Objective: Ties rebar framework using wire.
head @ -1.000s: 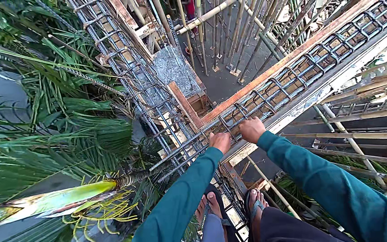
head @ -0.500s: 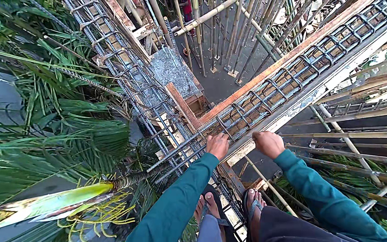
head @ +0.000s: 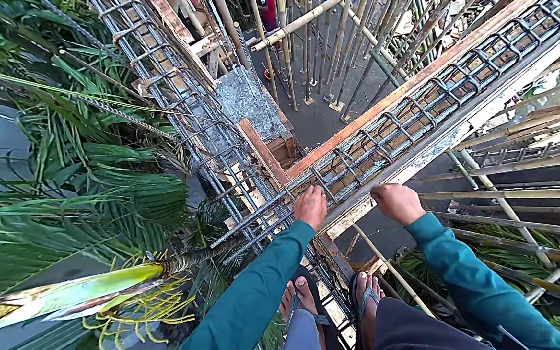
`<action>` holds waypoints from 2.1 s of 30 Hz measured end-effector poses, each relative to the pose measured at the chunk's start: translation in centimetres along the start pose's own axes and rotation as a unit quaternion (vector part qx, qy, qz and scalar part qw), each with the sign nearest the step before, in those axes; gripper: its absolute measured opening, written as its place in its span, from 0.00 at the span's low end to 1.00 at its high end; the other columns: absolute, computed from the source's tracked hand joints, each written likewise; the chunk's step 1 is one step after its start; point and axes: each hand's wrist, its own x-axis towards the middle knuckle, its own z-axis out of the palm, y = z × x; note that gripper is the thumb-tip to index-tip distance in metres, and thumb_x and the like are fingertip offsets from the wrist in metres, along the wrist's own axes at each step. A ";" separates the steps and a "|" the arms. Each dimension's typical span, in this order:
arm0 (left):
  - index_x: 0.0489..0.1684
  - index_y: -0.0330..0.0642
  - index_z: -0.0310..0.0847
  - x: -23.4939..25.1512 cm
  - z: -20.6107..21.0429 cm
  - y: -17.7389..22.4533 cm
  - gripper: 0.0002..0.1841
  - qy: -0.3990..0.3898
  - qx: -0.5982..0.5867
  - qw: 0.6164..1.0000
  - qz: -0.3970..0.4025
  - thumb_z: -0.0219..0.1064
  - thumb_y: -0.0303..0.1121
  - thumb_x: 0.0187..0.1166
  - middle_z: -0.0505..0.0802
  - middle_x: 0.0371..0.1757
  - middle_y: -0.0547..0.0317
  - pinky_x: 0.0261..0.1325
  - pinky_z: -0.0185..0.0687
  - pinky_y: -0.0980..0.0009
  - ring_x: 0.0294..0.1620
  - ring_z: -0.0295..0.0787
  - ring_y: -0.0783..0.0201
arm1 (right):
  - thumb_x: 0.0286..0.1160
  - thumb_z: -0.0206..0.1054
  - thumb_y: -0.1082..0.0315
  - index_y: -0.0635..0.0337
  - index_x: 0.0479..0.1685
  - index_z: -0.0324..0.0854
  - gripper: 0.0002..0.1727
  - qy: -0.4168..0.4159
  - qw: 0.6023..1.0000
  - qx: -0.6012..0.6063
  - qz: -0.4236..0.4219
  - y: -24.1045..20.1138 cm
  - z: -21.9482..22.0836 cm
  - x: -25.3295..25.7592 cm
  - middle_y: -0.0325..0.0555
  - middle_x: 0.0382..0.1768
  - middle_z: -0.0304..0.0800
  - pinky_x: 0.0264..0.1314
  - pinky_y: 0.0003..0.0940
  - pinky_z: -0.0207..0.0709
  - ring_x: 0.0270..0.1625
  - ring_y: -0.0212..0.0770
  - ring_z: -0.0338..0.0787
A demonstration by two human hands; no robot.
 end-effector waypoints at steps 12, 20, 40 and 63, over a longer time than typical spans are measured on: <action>0.72 0.45 0.85 -1.0 1.5 -0.7 0.19 0.135 0.040 0.976 0.164 0.63 0.36 0.86 0.87 0.72 0.45 0.74 0.76 0.45 0.73 0.83 0.43 | 0.80 0.67 0.66 0.54 0.37 0.93 0.09 0.092 0.990 -0.044 -0.092 -3.2 -3.0 0.7 0.54 0.38 0.94 0.36 0.65 0.83 0.41 0.61 0.94; 0.61 0.34 0.86 0.0 -0.8 0.4 0.19 -0.079 -0.180 0.979 0.054 0.49 0.34 0.95 0.91 0.61 0.41 0.74 0.77 0.45 0.66 0.87 0.46 | 0.86 0.64 0.62 0.55 0.43 0.91 0.11 0.096 0.977 0.168 -0.085 -3.3 -0.9 0.8 0.49 0.37 0.93 0.44 0.65 0.81 0.43 0.54 0.92; 0.74 0.45 0.81 -0.8 0.3 0.1 0.19 -0.060 -0.067 0.996 -0.022 0.54 0.36 0.91 0.86 0.73 0.47 0.75 0.79 0.50 0.73 0.84 0.49 | 0.84 0.62 0.65 0.52 0.50 0.93 0.12 0.125 0.992 -0.025 0.002 -2.4 -2.1 2.1 0.57 0.48 0.94 0.38 0.70 0.82 0.46 0.65 0.94; 0.61 0.29 0.81 -1.0 -0.3 1.7 0.25 -0.063 -0.309 0.946 -0.069 0.43 0.42 0.97 0.90 0.54 0.36 0.68 0.78 0.44 0.59 0.88 0.44 | 0.87 0.59 0.62 0.60 0.53 0.91 0.15 0.082 0.961 0.247 -0.088 -4.9 1.1 1.7 0.50 0.41 0.94 0.55 0.54 0.82 0.45 0.46 0.92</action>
